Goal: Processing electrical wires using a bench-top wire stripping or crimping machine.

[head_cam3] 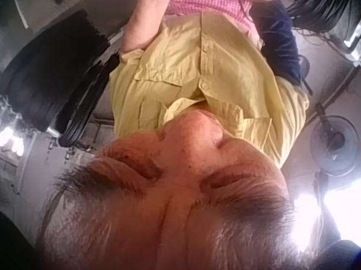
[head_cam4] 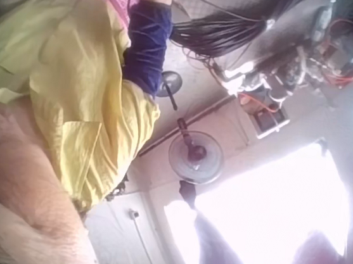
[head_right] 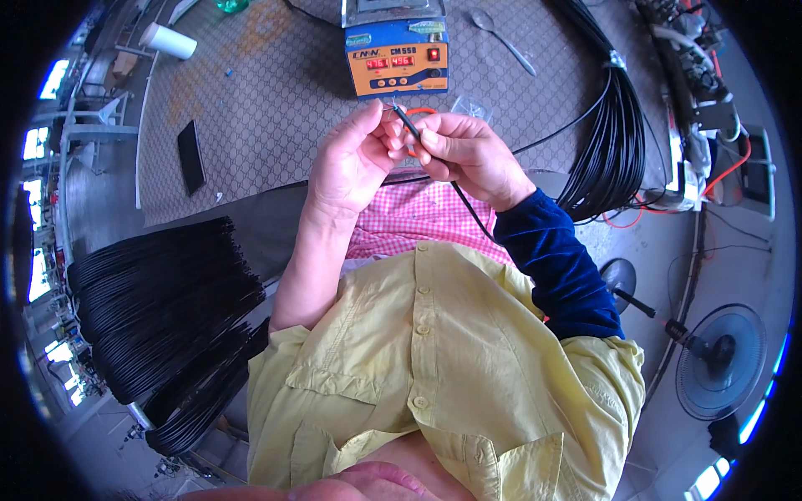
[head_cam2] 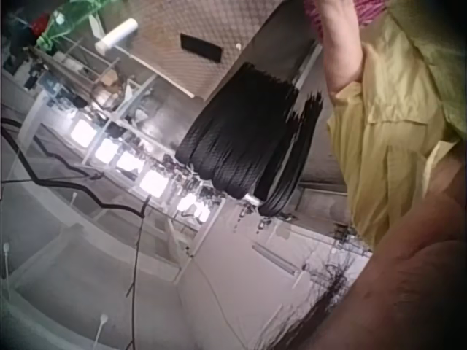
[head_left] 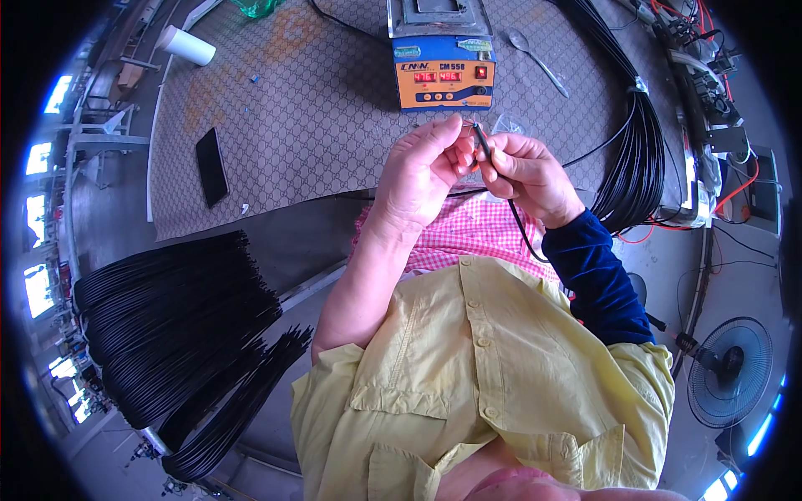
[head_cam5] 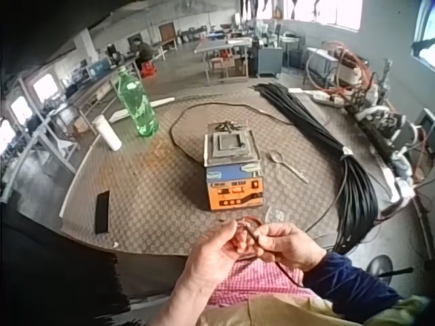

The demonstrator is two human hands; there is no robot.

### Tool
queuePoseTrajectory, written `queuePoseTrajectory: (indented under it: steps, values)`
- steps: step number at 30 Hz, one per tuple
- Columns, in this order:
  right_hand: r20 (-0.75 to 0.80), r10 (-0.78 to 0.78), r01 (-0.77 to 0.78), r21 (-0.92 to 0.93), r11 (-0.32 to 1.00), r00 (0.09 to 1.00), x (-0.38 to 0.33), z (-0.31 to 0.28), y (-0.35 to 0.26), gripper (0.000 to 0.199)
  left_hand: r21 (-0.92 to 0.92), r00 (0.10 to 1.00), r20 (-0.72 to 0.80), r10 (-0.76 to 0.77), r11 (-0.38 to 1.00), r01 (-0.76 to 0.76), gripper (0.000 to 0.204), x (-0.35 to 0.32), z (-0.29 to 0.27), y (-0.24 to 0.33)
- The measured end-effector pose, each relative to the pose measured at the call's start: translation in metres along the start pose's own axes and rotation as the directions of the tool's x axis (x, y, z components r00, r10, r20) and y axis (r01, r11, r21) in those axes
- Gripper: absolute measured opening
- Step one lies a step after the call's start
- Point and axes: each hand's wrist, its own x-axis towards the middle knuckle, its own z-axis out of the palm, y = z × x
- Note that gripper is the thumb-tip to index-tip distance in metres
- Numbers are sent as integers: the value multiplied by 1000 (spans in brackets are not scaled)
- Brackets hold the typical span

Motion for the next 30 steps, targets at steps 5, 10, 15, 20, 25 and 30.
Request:
queuePoseTrajectory:
  steps: [5, 10, 15, 20, 25, 30]
  values:
    - [-2, 15, -15, 6, 1000, 1000, -1, 5, -2, 17, -36, 999, 24, 44, 998, -43, 24, -1, 1, -5]
    - [-59, -13, 11, -27, 1000, 998, 0, 7, 0, 17, -50, 999, 10, 54, 997, -53, 23, -2, -2, -5]
    - [-32, -3, 2, -36, 999, 999, 1, 3, 1, 17, -20, 997, 32, 66, 998, -65, 22, -2, -4, -4]
    - [-57, -31, 27, -78, 997, 998, 2, 4, 2, 16, -18, 998, 6, 68, 998, -68, 22, -2, -4, -4]
    - [-90, -42, 30, -128, 991, 995, 1, 7, 2, 16, -20, 999, 14, 45, 999, -45, 19, -2, -9, -2]
    - [-21, 2, -3, -48, 999, 1000, 0, 3, 0, 16, 32, 996, -10, 83, 996, -83, 16, -5, -8, -1]
